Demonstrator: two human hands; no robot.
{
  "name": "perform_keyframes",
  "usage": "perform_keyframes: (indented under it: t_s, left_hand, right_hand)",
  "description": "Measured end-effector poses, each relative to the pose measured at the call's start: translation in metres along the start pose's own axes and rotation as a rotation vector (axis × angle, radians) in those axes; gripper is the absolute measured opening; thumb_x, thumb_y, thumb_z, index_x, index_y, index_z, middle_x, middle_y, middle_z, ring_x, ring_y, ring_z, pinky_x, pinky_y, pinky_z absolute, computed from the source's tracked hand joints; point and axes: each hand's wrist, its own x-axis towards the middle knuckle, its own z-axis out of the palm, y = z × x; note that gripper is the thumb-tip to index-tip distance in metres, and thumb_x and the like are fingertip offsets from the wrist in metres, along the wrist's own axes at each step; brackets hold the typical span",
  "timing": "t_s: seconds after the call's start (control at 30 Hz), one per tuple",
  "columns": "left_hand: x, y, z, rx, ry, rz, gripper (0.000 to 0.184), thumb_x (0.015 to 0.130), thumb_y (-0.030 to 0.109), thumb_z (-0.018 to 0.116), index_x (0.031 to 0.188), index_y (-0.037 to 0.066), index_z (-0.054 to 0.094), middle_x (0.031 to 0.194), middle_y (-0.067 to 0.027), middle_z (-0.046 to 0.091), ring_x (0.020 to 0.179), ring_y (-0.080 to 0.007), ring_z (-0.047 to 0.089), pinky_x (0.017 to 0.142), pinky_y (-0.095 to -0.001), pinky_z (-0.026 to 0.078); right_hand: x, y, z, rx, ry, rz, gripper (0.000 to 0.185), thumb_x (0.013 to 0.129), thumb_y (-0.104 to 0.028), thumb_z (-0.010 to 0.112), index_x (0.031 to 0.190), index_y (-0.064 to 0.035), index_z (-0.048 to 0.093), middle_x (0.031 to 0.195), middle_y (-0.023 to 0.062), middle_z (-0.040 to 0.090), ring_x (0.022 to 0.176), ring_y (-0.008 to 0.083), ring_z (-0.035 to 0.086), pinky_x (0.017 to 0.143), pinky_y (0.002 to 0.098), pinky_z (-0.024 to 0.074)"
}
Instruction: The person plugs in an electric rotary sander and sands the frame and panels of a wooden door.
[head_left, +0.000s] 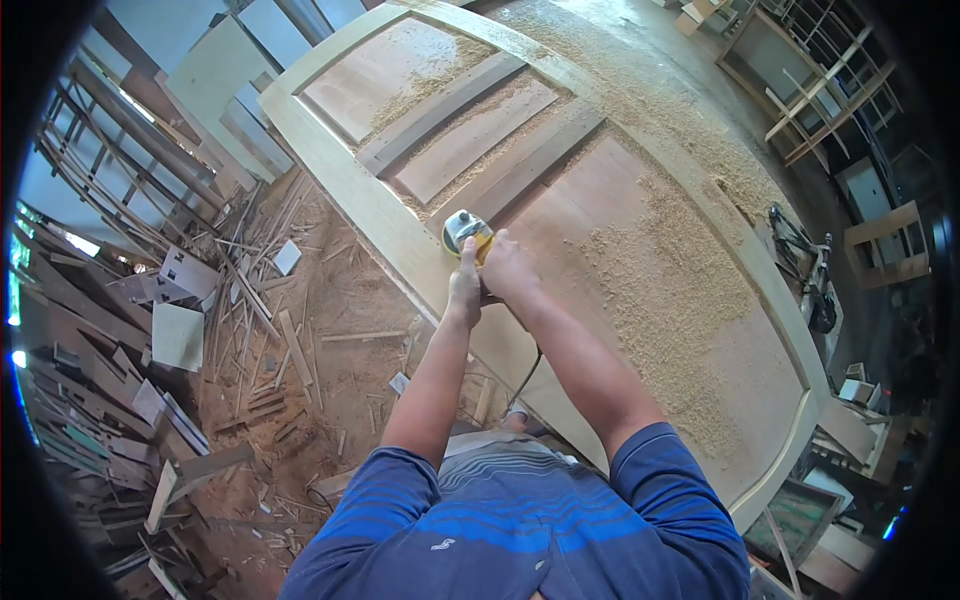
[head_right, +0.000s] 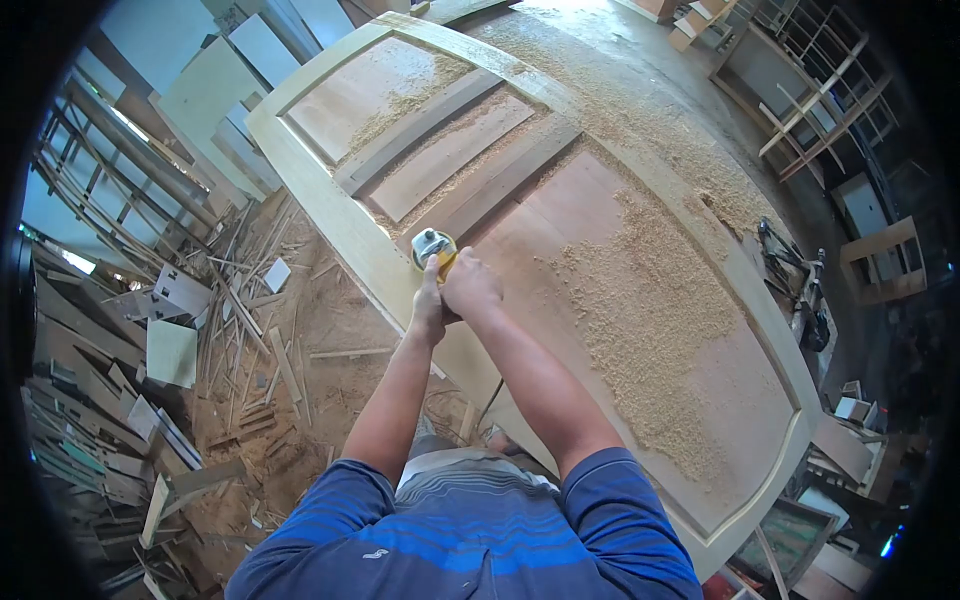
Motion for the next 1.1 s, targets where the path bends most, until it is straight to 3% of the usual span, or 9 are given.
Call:
perform_keyframes:
  t_s: [0.23, 0.3, 0.53, 0.7, 0.8, 0.83, 0.93, 1.03, 1.1]
  left_hand:
    - [-0.001, 0.009, -0.027, -0.102, 0.002, 0.103, 0.088, 0.099, 0.079, 0.050, 0.127, -0.002, 0.069, 0.107, -0.0147, 0.076, 0.089, -0.0270, 0.078, 0.073, -0.0420, 0.067]
    - [0.004, 0.021, -0.031, -0.062, -0.009, 0.083, 0.091, 0.098, 0.081, 0.048, 0.132, 0.000, 0.067, 0.112, -0.0147, 0.076, 0.092, -0.0284, 0.078, 0.074, -0.0443, 0.067]
    - [0.040, 0.046, 0.004, -0.005, -0.029, 0.076, 0.091, 0.094, 0.085, 0.050, 0.123, 0.001, 0.072, 0.099, -0.0130, 0.077, 0.086, -0.0267, 0.078, 0.074, -0.0433, 0.066]
    - [0.084, 0.052, 0.042, 0.226, 0.036, 0.090, 0.069, 0.101, 0.069, 0.059, 0.116, 0.003, 0.070, 0.095, -0.0125, 0.078, 0.083, -0.0250, 0.077, 0.074, -0.0417, 0.065]
    - [0.083, 0.035, 0.032, 0.862, 0.319, 0.735, 0.062, 0.100, 0.061, 0.065, 0.114, 0.000, 0.068, 0.103, -0.0172, 0.078, 0.090, -0.0303, 0.077, 0.083, -0.0453, 0.064]
    - [0.070, 0.039, 0.026, 0.968, 0.327, 0.679, 0.052, 0.100, 0.043, 0.071, 0.124, -0.002, 0.066, 0.125, -0.0186, 0.074, 0.120, -0.0369, 0.070, 0.107, -0.0496, 0.053]
    - [0.077, 0.011, -0.028, 1.358, 0.359, 1.072, 0.065, 0.098, 0.047, 0.069, 0.144, 0.002, 0.059, 0.156, -0.0222, 0.055, 0.150, -0.0373, 0.047, 0.127, -0.0509, 0.033]
    - [0.073, 0.003, -0.048, 1.542, 0.338, 0.988, 0.076, 0.098, 0.043, 0.067, 0.159, 0.001, 0.046, 0.168, -0.0227, 0.041, 0.160, -0.0365, 0.029, 0.132, -0.0505, 0.018]
    - [0.078, 0.005, -0.042, 1.549, 0.352, 0.952, 0.079, 0.099, 0.044, 0.065, 0.161, 0.001, 0.042, 0.169, -0.0227, 0.038, 0.161, -0.0368, 0.027, 0.133, -0.0511, 0.016]
  right_hand:
    - [-0.004, -0.037, 0.007, 0.038, -0.025, -0.028, 0.052, 0.097, -0.044, 0.067, 0.122, 0.0007, 0.055, 0.115, 0.0275, 0.075, 0.112, 0.0416, 0.075, 0.097, 0.0497, 0.0599]
    - [0.009, -0.042, 0.006, 0.019, -0.043, -0.044, 0.054, 0.101, -0.046, 0.060, 0.124, 0.0019, 0.055, 0.118, 0.0261, 0.076, 0.113, 0.0388, 0.076, 0.097, 0.0476, 0.0603]
    - [0.051, -0.029, -0.019, 0.064, 0.011, -0.022, 0.052, 0.099, -0.041, 0.064, 0.125, 0.0032, 0.056, 0.121, 0.0280, 0.074, 0.115, 0.0415, 0.074, 0.100, 0.0481, 0.0590]
    - [0.086, 0.011, -0.065, 0.043, 0.035, 0.066, 0.068, 0.098, -0.053, 0.066, 0.132, 0.0041, 0.053, 0.127, 0.0273, 0.072, 0.120, 0.0387, 0.073, 0.101, 0.0466, 0.0591]
    - [0.108, 0.036, -0.094, -0.035, 0.077, 0.120, 0.077, 0.088, -0.056, 0.075, 0.132, 0.0043, 0.054, 0.127, 0.0226, 0.073, 0.118, 0.0331, 0.075, 0.099, 0.0411, 0.0604]
    - [0.116, 0.045, -0.104, -0.005, 0.079, 0.156, 0.082, 0.084, -0.056, 0.078, 0.134, 0.0045, 0.054, 0.129, 0.0220, 0.073, 0.119, 0.0316, 0.074, 0.100, 0.0410, 0.0604]
    - [0.144, 0.075, -0.130, -0.004, 0.117, 0.200, 0.084, 0.084, -0.055, 0.078, 0.137, 0.0055, 0.053, 0.130, 0.0206, 0.073, 0.121, 0.0307, 0.073, 0.101, 0.0404, 0.0599]
    - [0.167, 0.099, -0.157, 0.049, 0.121, 0.294, 0.090, 0.085, -0.057, 0.078, 0.142, 0.0062, 0.051, 0.136, 0.0193, 0.071, 0.125, 0.0300, 0.072, 0.104, 0.0403, 0.0585]
    - [0.185, 0.116, -0.173, 0.066, 0.116, 0.321, 0.093, 0.085, -0.058, 0.078, 0.146, 0.0062, 0.049, 0.141, 0.0192, 0.068, 0.128, 0.0295, 0.070, 0.106, 0.0408, 0.0574]
